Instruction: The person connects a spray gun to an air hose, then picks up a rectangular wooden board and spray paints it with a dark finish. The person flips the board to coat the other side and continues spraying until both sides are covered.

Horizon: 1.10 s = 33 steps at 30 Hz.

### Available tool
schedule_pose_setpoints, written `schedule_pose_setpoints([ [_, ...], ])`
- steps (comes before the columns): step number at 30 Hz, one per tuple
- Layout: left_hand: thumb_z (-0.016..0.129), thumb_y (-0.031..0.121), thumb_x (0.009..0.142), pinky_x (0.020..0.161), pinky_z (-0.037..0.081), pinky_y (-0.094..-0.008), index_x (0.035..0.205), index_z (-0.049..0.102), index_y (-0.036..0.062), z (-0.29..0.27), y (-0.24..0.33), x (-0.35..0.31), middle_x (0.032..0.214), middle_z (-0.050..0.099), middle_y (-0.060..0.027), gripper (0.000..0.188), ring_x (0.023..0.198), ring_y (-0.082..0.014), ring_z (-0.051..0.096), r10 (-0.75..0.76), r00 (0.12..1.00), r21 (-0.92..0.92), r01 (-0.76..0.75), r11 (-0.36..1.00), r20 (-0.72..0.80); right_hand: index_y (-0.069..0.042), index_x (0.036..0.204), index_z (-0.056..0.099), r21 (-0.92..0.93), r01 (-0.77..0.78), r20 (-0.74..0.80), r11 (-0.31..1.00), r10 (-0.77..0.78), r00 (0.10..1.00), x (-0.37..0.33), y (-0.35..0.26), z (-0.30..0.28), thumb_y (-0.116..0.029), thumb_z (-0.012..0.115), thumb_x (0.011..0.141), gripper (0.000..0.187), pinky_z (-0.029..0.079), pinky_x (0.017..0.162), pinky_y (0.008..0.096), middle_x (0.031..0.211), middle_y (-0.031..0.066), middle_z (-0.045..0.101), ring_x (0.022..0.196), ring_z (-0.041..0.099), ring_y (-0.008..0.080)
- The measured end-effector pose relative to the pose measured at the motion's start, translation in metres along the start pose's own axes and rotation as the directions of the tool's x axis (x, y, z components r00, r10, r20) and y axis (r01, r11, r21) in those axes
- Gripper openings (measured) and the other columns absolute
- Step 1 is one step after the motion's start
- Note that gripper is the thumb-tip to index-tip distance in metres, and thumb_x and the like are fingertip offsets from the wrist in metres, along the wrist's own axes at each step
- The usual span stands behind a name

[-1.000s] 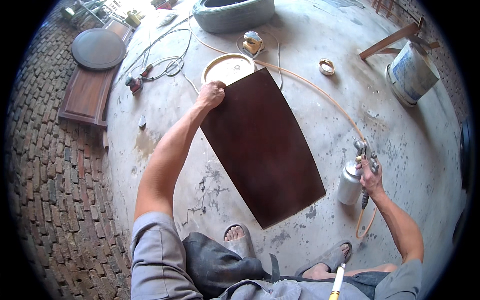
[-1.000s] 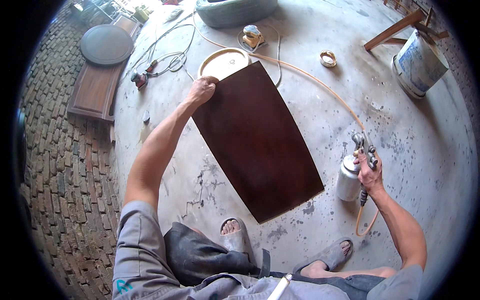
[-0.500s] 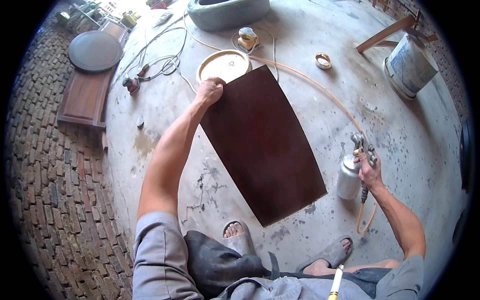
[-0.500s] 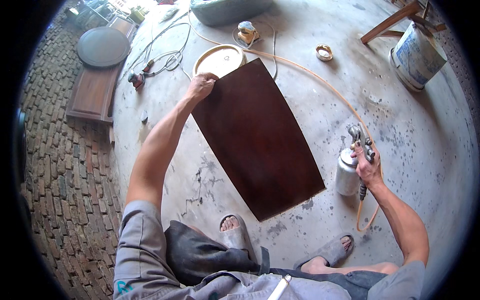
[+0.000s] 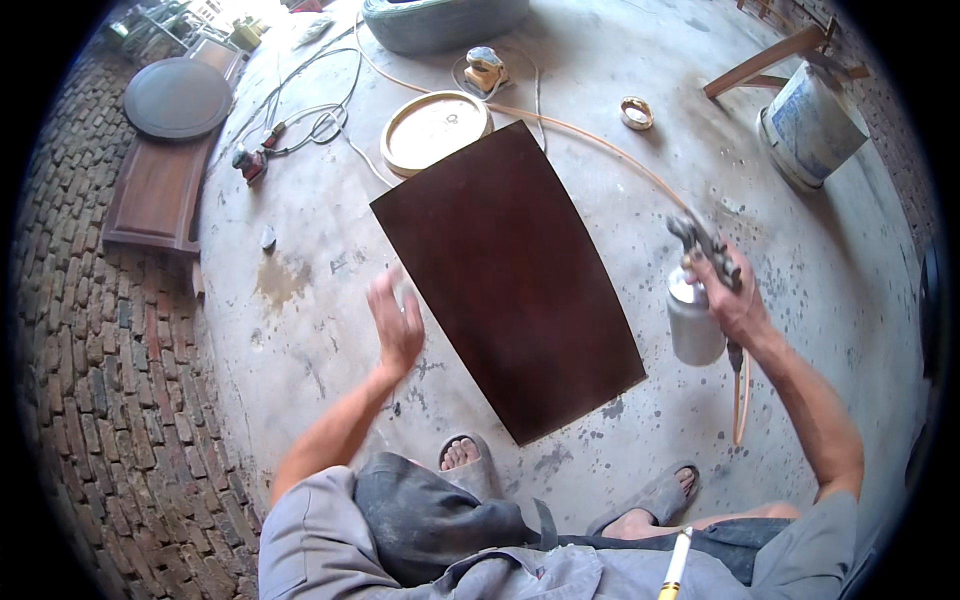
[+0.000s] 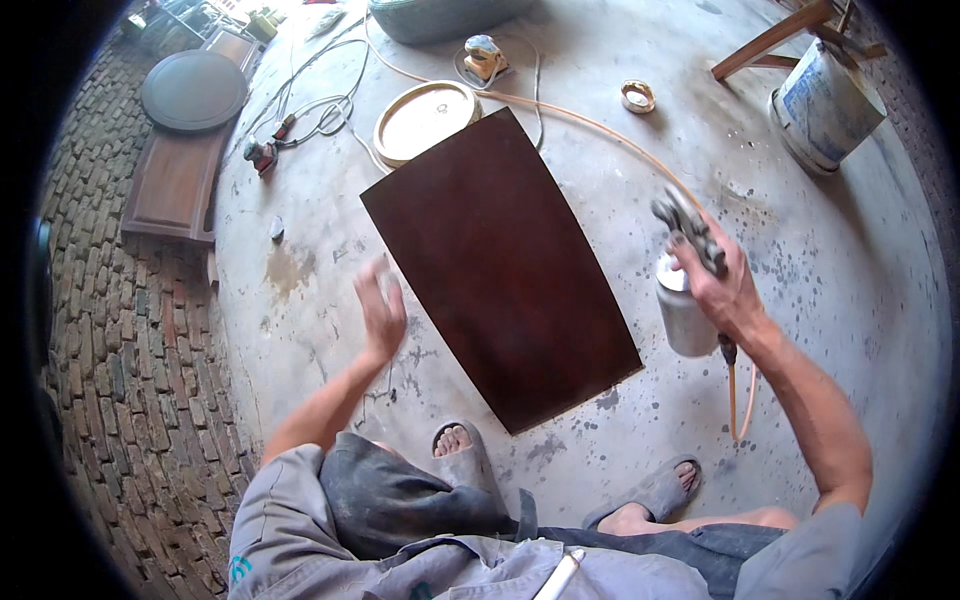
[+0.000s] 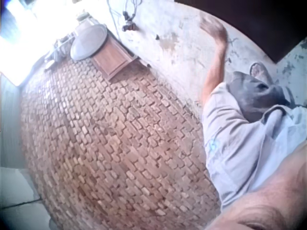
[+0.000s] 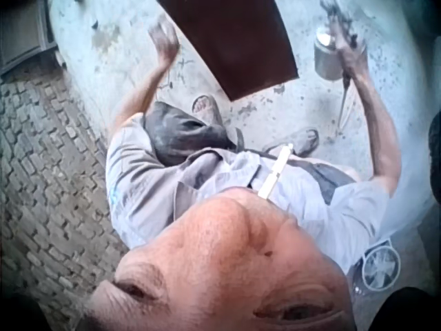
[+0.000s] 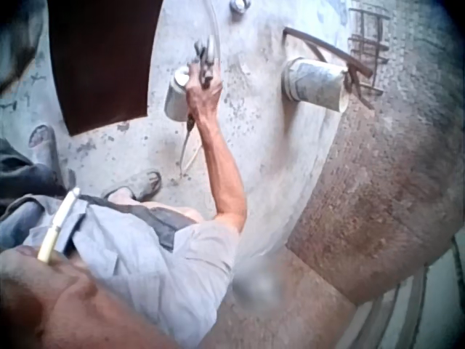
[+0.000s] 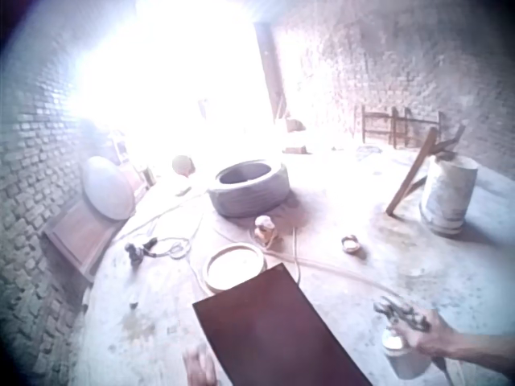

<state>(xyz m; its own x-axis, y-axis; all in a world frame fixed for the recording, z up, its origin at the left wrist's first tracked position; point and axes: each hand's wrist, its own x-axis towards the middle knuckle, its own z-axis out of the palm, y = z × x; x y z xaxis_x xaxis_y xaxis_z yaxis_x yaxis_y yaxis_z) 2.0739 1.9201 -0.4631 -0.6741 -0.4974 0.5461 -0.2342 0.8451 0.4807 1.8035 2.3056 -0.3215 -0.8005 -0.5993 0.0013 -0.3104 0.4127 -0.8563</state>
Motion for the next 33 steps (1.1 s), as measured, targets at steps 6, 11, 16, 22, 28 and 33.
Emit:
schedule_pose_setpoints([
  [6, 0.064, 0.004, 0.083, 0.108, 0.034, -0.0522, 0.131, 0.048, 0.0032, -0.01, 0.048, -0.208, 0.132, 0.047, -0.0223, 0.051, 0.128, -0.0415, 0.043, -0.002, 0.837, -0.14, 0.094, 0.986, 0.547, -0.004, 0.109, 0.06, -0.057, 0.087, 0.064, 0.995, -0.084, 0.994, 0.078, -0.088, 0.028, -0.027, 0.058, 0.098, 0.025, 0.051, 0.074, 0.0398, 0.081, 0.0094, 0.066, 0.077, 0.064, 0.0224],
  [11, 0.067, 0.008, 0.08, 0.109, 0.035, -0.0512, 0.125, 0.054, 0.0061, -0.008, 0.076, -0.23, 0.132, 0.049, -0.0176, 0.047, 0.129, -0.037, 0.044, 0.165, 0.759, -0.264, 0.009, 0.964, 0.629, -0.006, 0.111, 0.061, -0.029, 0.018, 0.092, 0.999, -0.016, 0.996, 0.1, -0.114, 0.072, -0.029, 0.058, 0.101, 0.026, 0.051, 0.073, 0.0362, 0.082, 0.0075, 0.067, 0.076, 0.064, 0.0181],
  [16, 0.068, 0.008, 0.078, 0.108, 0.037, -0.05, 0.116, 0.057, 0.0059, -0.007, 0.07, -0.23, 0.124, 0.054, -0.0153, 0.04, 0.125, -0.0362, 0.047, 0.165, 0.756, -0.308, 0.051, 0.95, 0.634, -0.005, 0.105, 0.061, -0.015, 0.026, 0.083, 1.0, -0.025, 0.996, 0.111, -0.116, 0.1, -0.028, 0.059, 0.101, 0.024, 0.05, 0.07, 0.0364, 0.081, 0.0063, 0.066, 0.074, 0.062, 0.0169],
  [22, 0.068, 0.007, 0.075, 0.105, 0.039, -0.0486, 0.108, 0.056, 0.0034, -0.006, 0.065, -0.232, 0.116, 0.057, -0.0145, 0.035, 0.119, -0.0356, 0.05, 0.181, 0.754, -0.361, 0.079, 0.929, 0.631, -0.003, 0.098, 0.059, -0.028, 0.111, 0.101, 0.993, -0.108, 0.989, 0.097, -0.123, 0.121, -0.025, 0.06, 0.101, 0.022, 0.047, 0.066, 0.0363, 0.075, 0.0053, 0.06, 0.07, 0.057, 0.0163],
  [28, 0.068, 0.008, 0.075, 0.103, 0.041, -0.0476, 0.104, 0.057, 0.0028, -0.011, 0.064, -0.229, 0.111, 0.059, -0.014, 0.032, 0.116, -0.0353, 0.052, 0.18, 0.765, -0.363, 0.075, 0.929, 0.618, -0.002, 0.116, 0.062, 0.047, 0.179, 0.161, 0.983, -0.184, 0.97, 0.076, -0.144, 0.152, -0.026, 0.06, 0.101, 0.029, 0.05, 0.067, 0.0353, 0.073, 0.0044, 0.059, 0.069, 0.058, 0.0135],
  [33, 0.07, 0.008, 0.075, 0.102, 0.042, -0.0469, 0.101, 0.057, 0.0026, -0.013, 0.063, -0.223, 0.107, 0.058, -0.0143, 0.03, 0.113, -0.0358, 0.053, 0.186, 0.757, -0.358, 0.067, 0.931, 0.626, -0.003, 0.125, 0.061, 0.197, 0.13, 0.265, 0.972, -0.181, 0.947, 0.07, -0.163, 0.18, -0.026, 0.06, 0.101, 0.033, 0.05, 0.064, 0.0302, 0.075, 0.0033, 0.061, 0.07, 0.059, 0.0113],
])
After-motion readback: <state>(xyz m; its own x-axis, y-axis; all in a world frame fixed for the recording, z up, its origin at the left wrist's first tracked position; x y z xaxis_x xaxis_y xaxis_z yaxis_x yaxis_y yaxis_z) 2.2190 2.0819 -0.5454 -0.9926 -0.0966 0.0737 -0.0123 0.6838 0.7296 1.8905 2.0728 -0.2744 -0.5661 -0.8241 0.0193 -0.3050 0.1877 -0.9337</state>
